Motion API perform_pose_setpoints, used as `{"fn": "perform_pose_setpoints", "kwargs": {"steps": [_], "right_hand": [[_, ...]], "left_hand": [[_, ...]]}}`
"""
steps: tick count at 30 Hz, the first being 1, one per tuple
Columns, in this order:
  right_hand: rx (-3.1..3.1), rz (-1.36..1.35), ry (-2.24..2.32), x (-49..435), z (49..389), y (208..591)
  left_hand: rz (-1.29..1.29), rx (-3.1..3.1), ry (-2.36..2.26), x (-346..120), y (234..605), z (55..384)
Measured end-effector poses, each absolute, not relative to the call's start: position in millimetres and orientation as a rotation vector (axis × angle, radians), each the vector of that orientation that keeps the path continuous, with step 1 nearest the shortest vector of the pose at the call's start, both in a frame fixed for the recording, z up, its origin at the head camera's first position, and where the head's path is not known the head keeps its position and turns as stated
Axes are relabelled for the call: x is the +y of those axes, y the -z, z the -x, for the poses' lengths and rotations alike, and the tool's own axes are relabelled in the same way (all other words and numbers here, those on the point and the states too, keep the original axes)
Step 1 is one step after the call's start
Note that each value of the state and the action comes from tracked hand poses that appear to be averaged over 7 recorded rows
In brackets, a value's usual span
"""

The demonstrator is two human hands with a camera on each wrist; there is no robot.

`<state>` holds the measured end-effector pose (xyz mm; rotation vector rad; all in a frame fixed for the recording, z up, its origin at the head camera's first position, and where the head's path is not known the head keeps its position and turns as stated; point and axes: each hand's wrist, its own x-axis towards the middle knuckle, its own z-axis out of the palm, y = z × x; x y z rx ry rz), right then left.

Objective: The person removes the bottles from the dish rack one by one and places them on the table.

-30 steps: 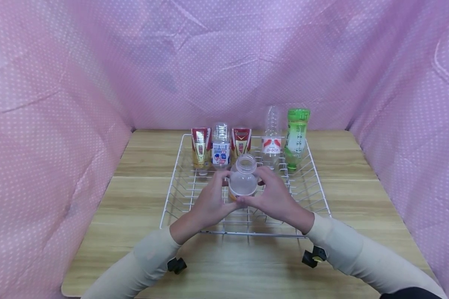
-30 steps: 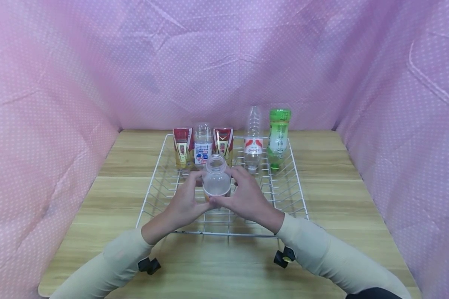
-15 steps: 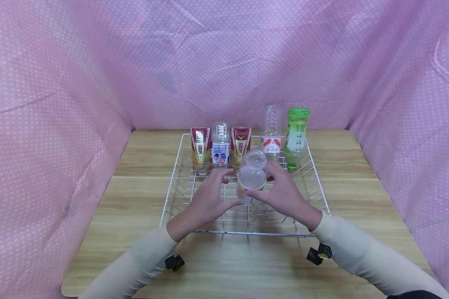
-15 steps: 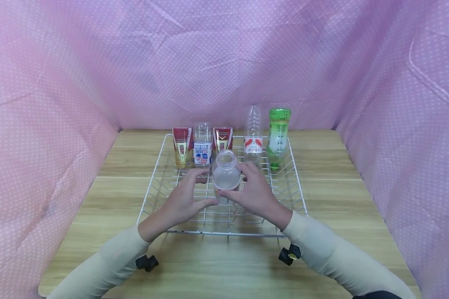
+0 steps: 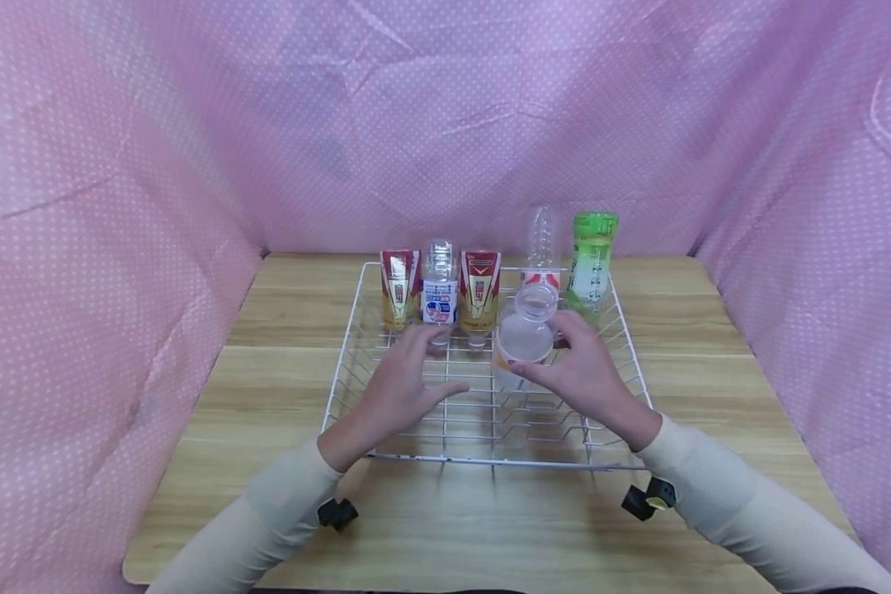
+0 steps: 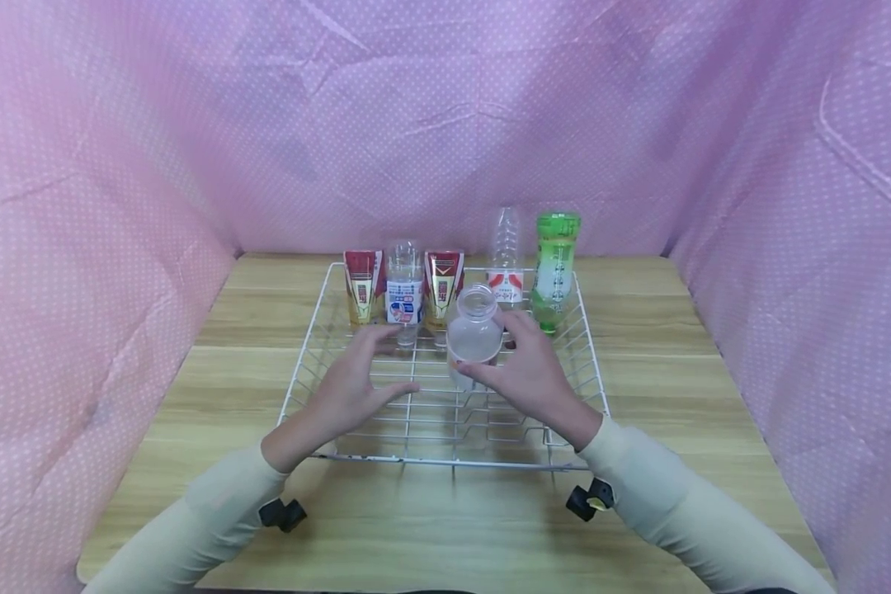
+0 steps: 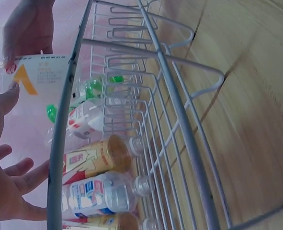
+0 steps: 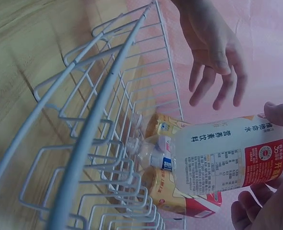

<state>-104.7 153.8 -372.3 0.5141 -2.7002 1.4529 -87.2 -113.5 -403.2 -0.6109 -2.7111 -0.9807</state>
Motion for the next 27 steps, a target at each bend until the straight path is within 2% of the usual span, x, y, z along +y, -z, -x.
{"fn": "perform_pose_setpoints", "kwargs": {"steps": [27], "right_hand": [[-2.591, -0.222, -1.381, 217, 120, 357]], "left_hand": [[0.324, -2.879, 0.911, -144, 402, 109]]}}
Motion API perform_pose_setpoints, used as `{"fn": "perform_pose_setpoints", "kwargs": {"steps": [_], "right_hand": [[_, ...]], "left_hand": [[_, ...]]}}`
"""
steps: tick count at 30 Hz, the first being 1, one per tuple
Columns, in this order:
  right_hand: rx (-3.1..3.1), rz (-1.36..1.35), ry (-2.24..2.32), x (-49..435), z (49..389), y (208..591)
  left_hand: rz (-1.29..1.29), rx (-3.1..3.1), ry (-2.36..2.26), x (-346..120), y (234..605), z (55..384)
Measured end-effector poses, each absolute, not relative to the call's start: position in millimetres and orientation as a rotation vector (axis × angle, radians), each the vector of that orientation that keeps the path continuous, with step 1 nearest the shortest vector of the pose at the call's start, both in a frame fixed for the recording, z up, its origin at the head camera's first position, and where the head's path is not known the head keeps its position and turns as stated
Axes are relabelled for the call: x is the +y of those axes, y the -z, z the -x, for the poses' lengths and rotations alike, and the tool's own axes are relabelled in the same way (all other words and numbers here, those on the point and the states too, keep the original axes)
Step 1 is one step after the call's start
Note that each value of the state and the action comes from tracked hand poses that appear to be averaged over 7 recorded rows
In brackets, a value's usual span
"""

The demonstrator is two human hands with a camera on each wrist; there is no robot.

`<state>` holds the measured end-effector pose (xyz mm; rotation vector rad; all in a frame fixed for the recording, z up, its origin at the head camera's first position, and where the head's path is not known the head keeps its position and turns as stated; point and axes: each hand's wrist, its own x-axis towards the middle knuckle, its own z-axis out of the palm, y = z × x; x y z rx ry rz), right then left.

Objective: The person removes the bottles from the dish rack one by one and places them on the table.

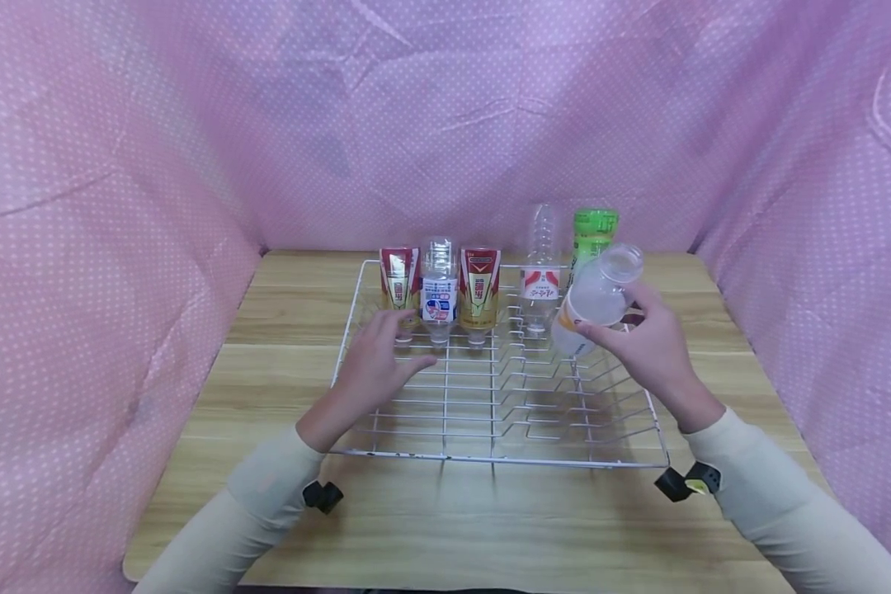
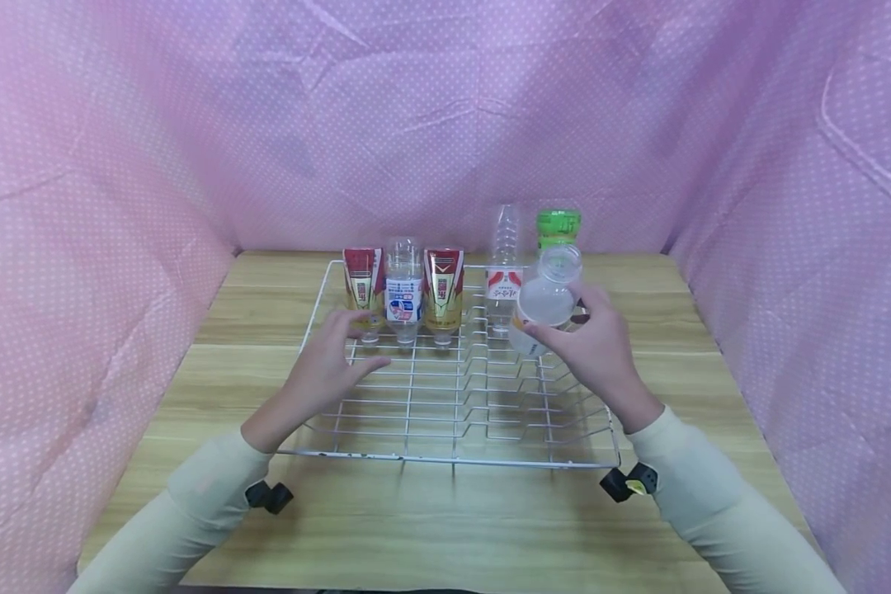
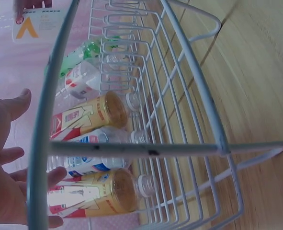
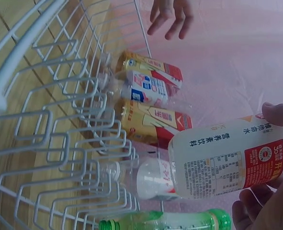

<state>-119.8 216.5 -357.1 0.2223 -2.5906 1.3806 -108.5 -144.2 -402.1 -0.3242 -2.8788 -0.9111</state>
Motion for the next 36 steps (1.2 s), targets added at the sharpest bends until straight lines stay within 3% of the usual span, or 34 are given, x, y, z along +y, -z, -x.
{"fn": "perform_pose_setpoints", "kwargs": {"steps": [36], "right_hand": [[-2.489, 0.222, -1.175, 290, 165, 369]], "left_hand": [[0.220, -3.034, 0.742, -160, 401, 124]]}}
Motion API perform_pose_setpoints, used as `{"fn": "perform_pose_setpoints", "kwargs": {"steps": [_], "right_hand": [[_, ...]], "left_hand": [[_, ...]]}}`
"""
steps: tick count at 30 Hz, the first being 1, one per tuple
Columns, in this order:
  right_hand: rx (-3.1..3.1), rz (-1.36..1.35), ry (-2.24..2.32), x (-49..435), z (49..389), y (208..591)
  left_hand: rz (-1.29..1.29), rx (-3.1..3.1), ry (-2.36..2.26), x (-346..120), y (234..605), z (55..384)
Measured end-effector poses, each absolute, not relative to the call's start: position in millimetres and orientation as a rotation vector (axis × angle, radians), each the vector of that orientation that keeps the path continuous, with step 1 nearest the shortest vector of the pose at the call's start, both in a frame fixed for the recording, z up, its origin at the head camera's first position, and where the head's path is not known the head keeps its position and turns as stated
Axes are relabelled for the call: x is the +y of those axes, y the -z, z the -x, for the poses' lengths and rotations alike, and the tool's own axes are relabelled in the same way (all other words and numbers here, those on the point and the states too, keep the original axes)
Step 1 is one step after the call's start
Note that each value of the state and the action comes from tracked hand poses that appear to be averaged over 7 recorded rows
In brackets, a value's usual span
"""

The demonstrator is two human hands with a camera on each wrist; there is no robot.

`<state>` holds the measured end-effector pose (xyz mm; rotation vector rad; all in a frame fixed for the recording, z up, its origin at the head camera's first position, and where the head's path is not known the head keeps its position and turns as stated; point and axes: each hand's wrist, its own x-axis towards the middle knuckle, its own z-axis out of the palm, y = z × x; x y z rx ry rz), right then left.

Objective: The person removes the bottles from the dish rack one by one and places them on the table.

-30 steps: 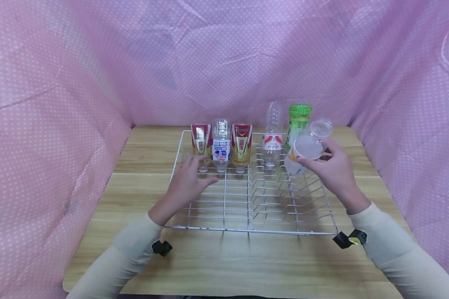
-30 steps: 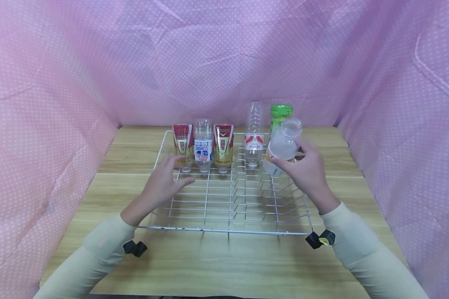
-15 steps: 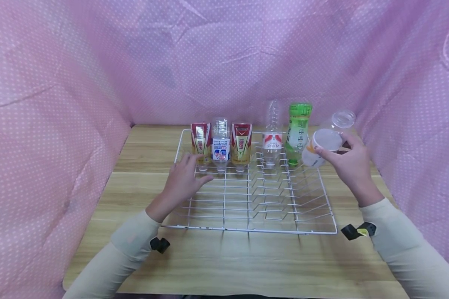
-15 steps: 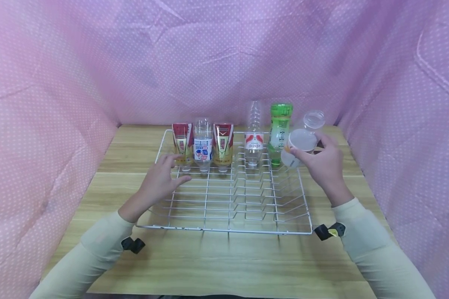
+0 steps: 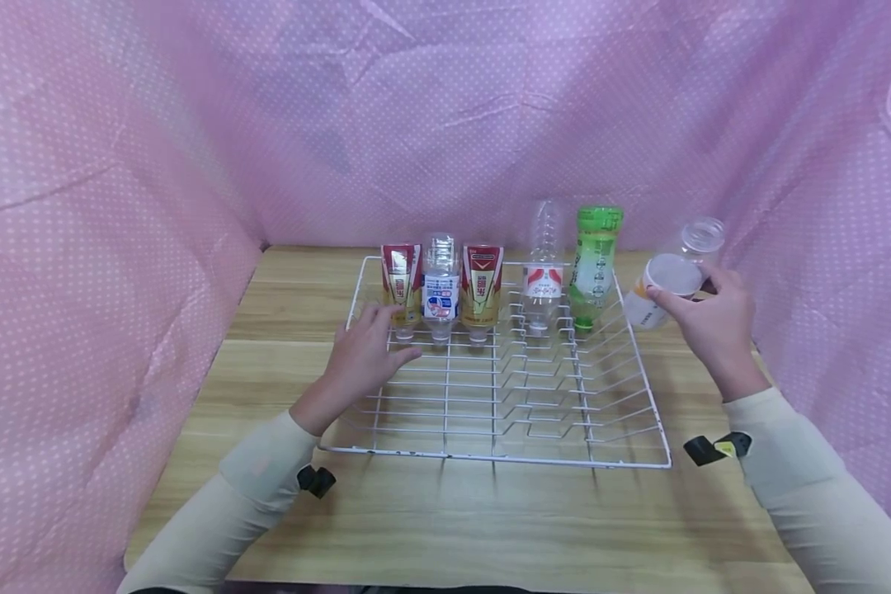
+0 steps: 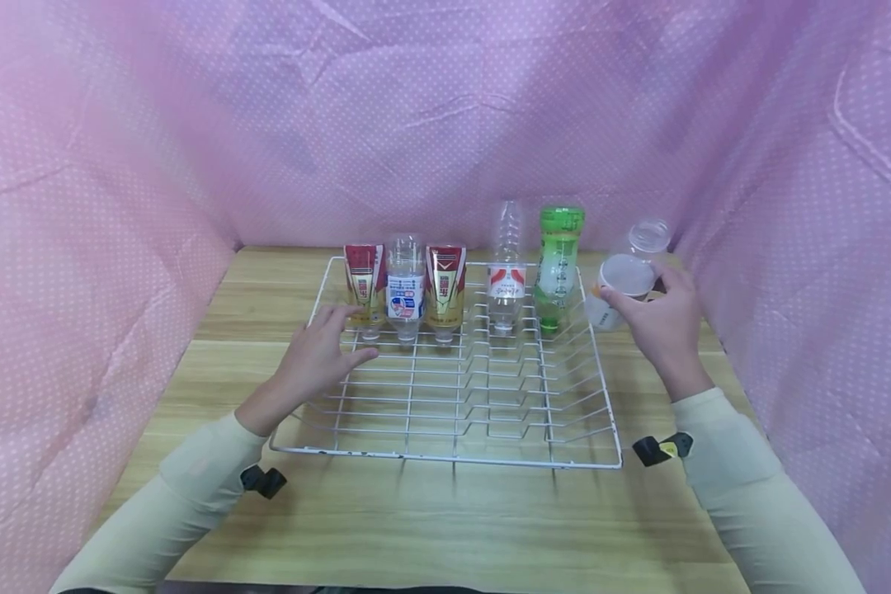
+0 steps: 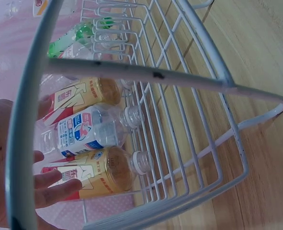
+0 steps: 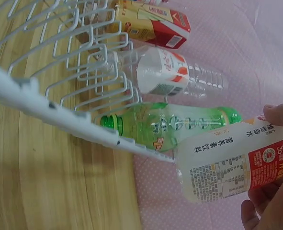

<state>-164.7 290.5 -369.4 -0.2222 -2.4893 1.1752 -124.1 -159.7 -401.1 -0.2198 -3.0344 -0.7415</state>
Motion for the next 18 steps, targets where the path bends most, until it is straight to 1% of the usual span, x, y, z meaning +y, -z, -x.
{"fn": "perform_pose_setpoints", "kwargs": {"steps": [6, 11, 18], "right_hand": [[-2.489, 0.257, -1.133, 297, 172, 375], [-2.509, 0.271, -1.105, 303, 179, 382], [-2.572, 0.314, -1.174, 313, 186, 399]], "left_hand": [[0.214, -3.059, 0.701, -163, 399, 127], [0.161, -3.068, 0.685, -165, 393, 133], [0.095, -3.054, 0.662, -170, 390, 144]]}}
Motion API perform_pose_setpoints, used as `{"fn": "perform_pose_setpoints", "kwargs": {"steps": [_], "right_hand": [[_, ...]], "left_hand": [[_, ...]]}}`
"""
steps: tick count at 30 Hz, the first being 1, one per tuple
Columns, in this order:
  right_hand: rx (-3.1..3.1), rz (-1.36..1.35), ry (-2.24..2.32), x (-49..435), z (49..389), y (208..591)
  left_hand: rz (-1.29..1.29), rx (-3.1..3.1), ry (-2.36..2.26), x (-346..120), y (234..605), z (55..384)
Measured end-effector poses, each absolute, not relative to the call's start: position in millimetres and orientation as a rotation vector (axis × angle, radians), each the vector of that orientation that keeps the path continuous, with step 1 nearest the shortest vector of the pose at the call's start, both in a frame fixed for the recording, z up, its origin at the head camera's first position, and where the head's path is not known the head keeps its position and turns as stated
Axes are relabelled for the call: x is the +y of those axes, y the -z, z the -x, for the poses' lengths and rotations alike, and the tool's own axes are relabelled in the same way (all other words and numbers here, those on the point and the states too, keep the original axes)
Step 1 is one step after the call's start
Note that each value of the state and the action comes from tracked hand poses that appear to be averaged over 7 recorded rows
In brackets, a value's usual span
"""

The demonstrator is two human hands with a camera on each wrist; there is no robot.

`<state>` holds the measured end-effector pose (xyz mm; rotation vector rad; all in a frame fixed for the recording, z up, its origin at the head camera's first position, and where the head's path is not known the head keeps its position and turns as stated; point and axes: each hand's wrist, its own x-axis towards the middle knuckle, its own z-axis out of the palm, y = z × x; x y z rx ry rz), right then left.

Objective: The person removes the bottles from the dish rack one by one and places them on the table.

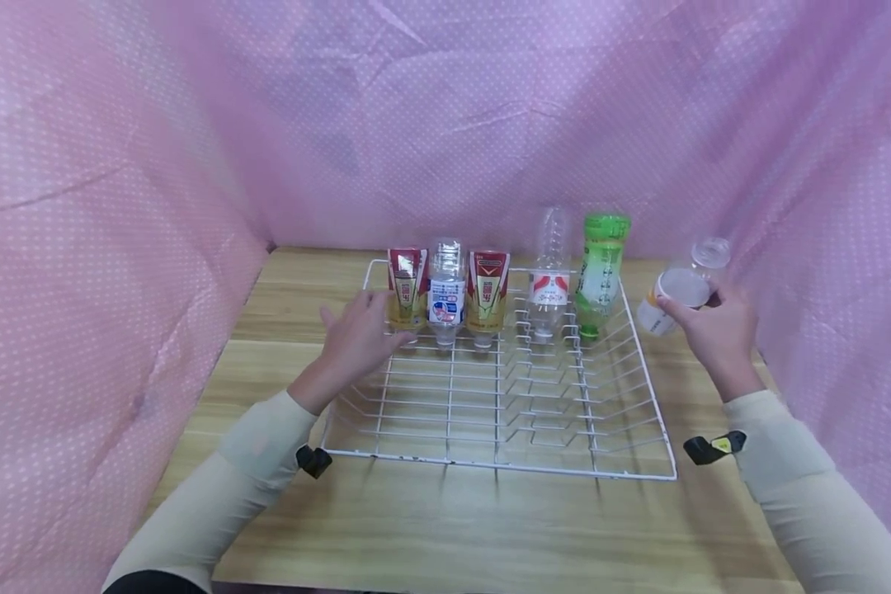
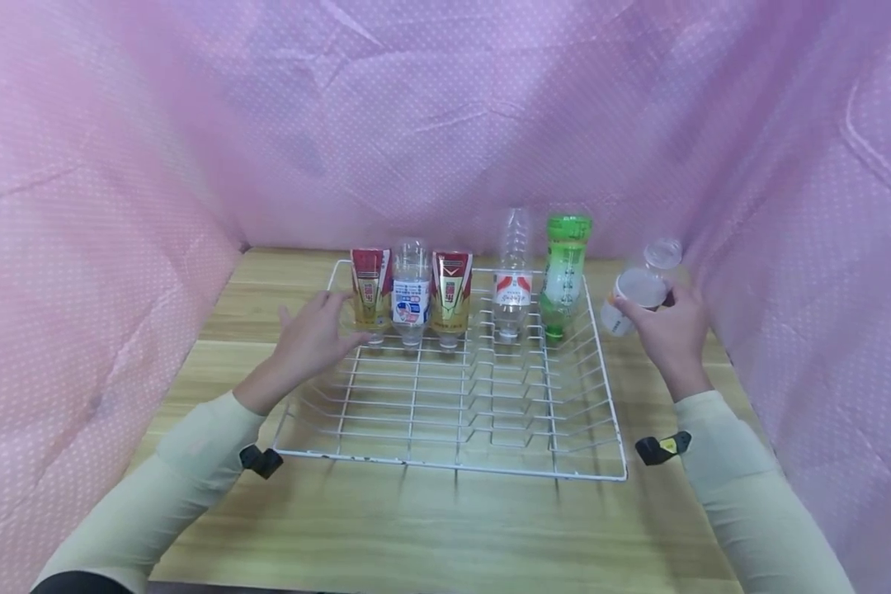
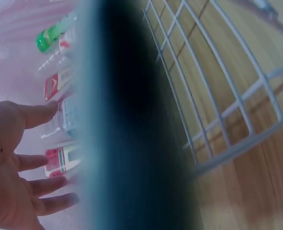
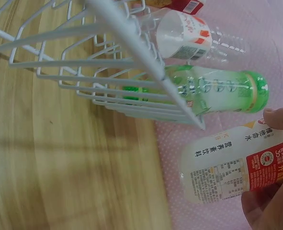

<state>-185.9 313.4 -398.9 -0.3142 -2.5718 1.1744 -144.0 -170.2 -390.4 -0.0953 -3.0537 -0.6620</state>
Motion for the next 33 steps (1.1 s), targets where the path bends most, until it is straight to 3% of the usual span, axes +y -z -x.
{"fn": "perform_pose_setpoints", "kwargs": {"steps": [7, 16, 20, 26, 33], "right_hand": [[-2.623, 0.325, -1.193, 318, 190, 413], [-2.733, 0.303, -1.183, 324, 189, 432], [-2.792, 0.297, -1.158, 326, 189, 438], [-2.842, 0.307, -1.155, 330, 188, 446], [-2.867, 0.336, -1.180, 333, 187, 454]], "left_hand": [[-0.008, -3.054, 0.635, -176, 390, 155], [0.070, -3.119, 0.438, -188, 382, 160], [0.367, -3.056, 0.306, -198, 381, 174], [1.097, -2.500, -0.516, -224, 382, 202], [1.396, -1.961, -1.105, -234, 380, 227]]}}
